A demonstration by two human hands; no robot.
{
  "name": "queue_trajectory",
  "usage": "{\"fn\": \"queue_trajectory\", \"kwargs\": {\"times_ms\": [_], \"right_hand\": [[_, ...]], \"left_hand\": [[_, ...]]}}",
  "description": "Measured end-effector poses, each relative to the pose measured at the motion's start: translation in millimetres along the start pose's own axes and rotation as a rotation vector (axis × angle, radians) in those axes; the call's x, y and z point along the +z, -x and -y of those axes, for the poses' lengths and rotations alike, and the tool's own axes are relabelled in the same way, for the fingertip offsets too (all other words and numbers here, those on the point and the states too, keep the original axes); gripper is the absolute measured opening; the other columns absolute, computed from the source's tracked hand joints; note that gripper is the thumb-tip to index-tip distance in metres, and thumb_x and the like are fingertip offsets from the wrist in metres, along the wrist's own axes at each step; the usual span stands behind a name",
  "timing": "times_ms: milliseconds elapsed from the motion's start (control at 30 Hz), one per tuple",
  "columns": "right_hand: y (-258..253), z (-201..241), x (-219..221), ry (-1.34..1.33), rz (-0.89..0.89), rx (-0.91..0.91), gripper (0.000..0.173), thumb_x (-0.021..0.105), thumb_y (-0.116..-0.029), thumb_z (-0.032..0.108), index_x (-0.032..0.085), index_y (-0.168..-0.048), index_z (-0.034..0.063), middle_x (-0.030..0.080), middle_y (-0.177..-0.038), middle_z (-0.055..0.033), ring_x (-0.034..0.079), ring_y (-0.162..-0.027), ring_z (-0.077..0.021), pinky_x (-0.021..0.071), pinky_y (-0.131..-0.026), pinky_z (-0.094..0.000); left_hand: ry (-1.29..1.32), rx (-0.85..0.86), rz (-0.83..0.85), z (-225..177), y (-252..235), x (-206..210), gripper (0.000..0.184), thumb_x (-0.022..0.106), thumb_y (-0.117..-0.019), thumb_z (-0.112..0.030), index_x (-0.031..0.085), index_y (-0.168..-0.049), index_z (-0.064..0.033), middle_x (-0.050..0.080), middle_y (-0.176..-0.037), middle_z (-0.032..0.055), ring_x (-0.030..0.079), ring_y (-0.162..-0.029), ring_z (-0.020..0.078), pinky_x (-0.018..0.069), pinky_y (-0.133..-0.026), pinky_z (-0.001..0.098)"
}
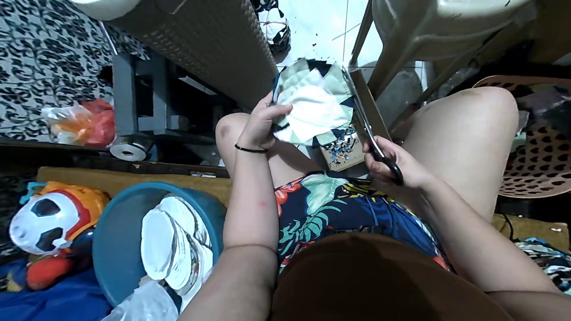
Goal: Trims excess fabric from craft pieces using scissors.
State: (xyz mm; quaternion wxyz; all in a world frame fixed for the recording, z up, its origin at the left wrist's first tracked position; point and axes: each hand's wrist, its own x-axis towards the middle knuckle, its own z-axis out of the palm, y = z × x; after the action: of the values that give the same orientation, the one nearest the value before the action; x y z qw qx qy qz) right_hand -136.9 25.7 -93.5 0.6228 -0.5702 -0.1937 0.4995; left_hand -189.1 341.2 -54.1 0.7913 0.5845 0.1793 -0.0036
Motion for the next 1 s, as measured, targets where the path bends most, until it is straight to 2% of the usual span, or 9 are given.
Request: {"fn": "queue_trajectory", "kwargs": {"times_ms": [100, 167, 233, 333, 400, 567, 633, 733, 1000], "right_hand": [[-3.6, -0.3, -0.3, -0.008, -0.036, -0.051, 0.044, 0.074, -0.0893, 0.041, 0.047, -0.116, 0.019, 0.051, -0.065, 0.0074, 0.045, -0.045, -0.0011, 0.0426, -0.044, -0.0164], [-5.7, 0.5, 1.1, 0.031, -0.05, -0.067, 0.044, 0.072, -0.0896, 0.04, 0.047, -0.118, 0.0183, 0.052, -0.067, 0.0069, 0.046, -0.046, -0.0019, 0.0444, -0.044, -0.0173], [-7.4, -0.7, 4.2, 0.026, -0.063, -0.078, 0.044, 0.073, -0.0895, 0.039, 0.047, -0.118, 0.0175, 0.052, -0.067, 0.0067, 0.046, -0.046, -0.0021, 0.0441, -0.044, -0.0173], [-6.4, -1.0, 5.9, -0.006, -0.116, -0.083, 0.047, 0.074, -0.0888, 0.041, 0.046, -0.119, 0.0174, 0.053, -0.068, 0.0075, 0.047, -0.046, -0.0019, 0.0449, -0.044, -0.0177], [-5.3, -1.2, 4.3, -0.031, -0.141, -0.095, 0.045, 0.074, -0.0897, 0.039, 0.046, -0.119, 0.0177, 0.054, -0.07, 0.0069, 0.047, -0.046, -0.0025, 0.0457, -0.045, -0.0183], [-4.0, -1.7, 6.3, -0.084, -0.146, -0.091, 0.044, 0.074, -0.09, 0.038, 0.047, -0.118, 0.0176, 0.053, -0.067, 0.0061, 0.046, -0.045, -0.0023, 0.0452, -0.045, -0.0172], [-5.5, -5.0, 5.5, -0.112, -0.098, -0.108, 0.047, 0.074, -0.0894, 0.045, 0.046, -0.117, 0.0191, 0.053, -0.068, 0.0063, 0.047, -0.047, -0.0023, 0.0456, -0.045, -0.0179], [-8.7, -14.3, 4.3, -0.165, 0.004, -0.177, 0.064, 0.071, -0.0853, 0.066, 0.044, -0.122, 0.0203, 0.053, -0.079, 0.0044, 0.052, -0.057, -0.0069, 0.0514, -0.054, -0.0242], [-14.1, -13.4, 12.6, -0.161, -0.025, -0.196, 0.073, 0.071, -0.0794, 0.072, 0.043, -0.122, 0.0209, 0.054, -0.083, 0.0039, 0.053, -0.057, -0.0066, 0.0518, -0.054, -0.0233]], "left_hand": [[0.397, -0.062, -0.077, 9.1, -8.2, 18.9, 0.033, 0.034, -0.1063, -0.031, 0.059, -0.121, -0.0147, 0.071, -0.108, 0.0067, 0.07, -0.099, 0.0208, 0.0601, -0.085, 0.0433], [0.542, -0.084, -0.047, 19.2, -12.9, 33.7, 0.041, 0.033, -0.1053, -0.042, 0.057, -0.127, -0.0173, 0.068, -0.118, 0.0082, 0.067, -0.108, 0.0242, 0.0585, -0.087, 0.0485], [0.602, -0.088, -0.053, 26.2, -12.9, 46.8, 0.035, 0.036, -0.1049, -0.034, 0.056, -0.127, -0.016, 0.067, -0.118, 0.0088, 0.067, -0.108, 0.0229, 0.0582, -0.089, 0.0459], [0.523, -0.099, -0.162, 23.6, -10.1, 60.4, 0.016, 0.046, -0.104, -0.006, 0.054, -0.118, -0.009, 0.07, -0.103, 0.0097, 0.071, -0.093, 0.02, 0.061, -0.083, 0.04], [0.502, -0.043, -0.144, 22.6, -11.0, 60.4, 0.018, 0.047, -0.1034, 0.001, 0.05, -0.119, -0.008, 0.07, -0.104, 0.0097, 0.072, -0.093, 0.0209, 0.0614, -0.085, 0.042], [0.452, 0.042, -0.125, 22.6, -10.8, 61.2, 0.022, 0.047, -0.1032, 0.003, 0.048, -0.121, -0.0091, 0.069, -0.105, 0.0086, 0.072, -0.092, 0.0208, 0.0617, -0.084, 0.0422], [0.444, 0.065, -0.112, 23.4, -10.5, 60.1, 0.021, 0.047, -0.1028, 0.003, 0.049, -0.12, -0.0089, 0.07, -0.104, 0.0087, 0.073, -0.091, 0.0209, 0.0622, -0.083, 0.0416], [0.426, 0.089, -0.109, 23.6, -9.8, 59.6, 0.023, 0.047, -0.1023, 0.004, 0.048, -0.121, -0.0093, 0.07, -0.104, 0.0084, 0.073, -0.092, 0.0204, 0.0624, -0.083, 0.0407], [0.336, 0.106, -0.09, 23.1, -5.3, 61.5, 0.021, 0.048, -0.1014, 0.005, 0.05, -0.118, -0.0084, 0.071, -0.1, 0.0066, 0.073, -0.088, 0.0177, 0.0627, -0.081, 0.0381]]}}
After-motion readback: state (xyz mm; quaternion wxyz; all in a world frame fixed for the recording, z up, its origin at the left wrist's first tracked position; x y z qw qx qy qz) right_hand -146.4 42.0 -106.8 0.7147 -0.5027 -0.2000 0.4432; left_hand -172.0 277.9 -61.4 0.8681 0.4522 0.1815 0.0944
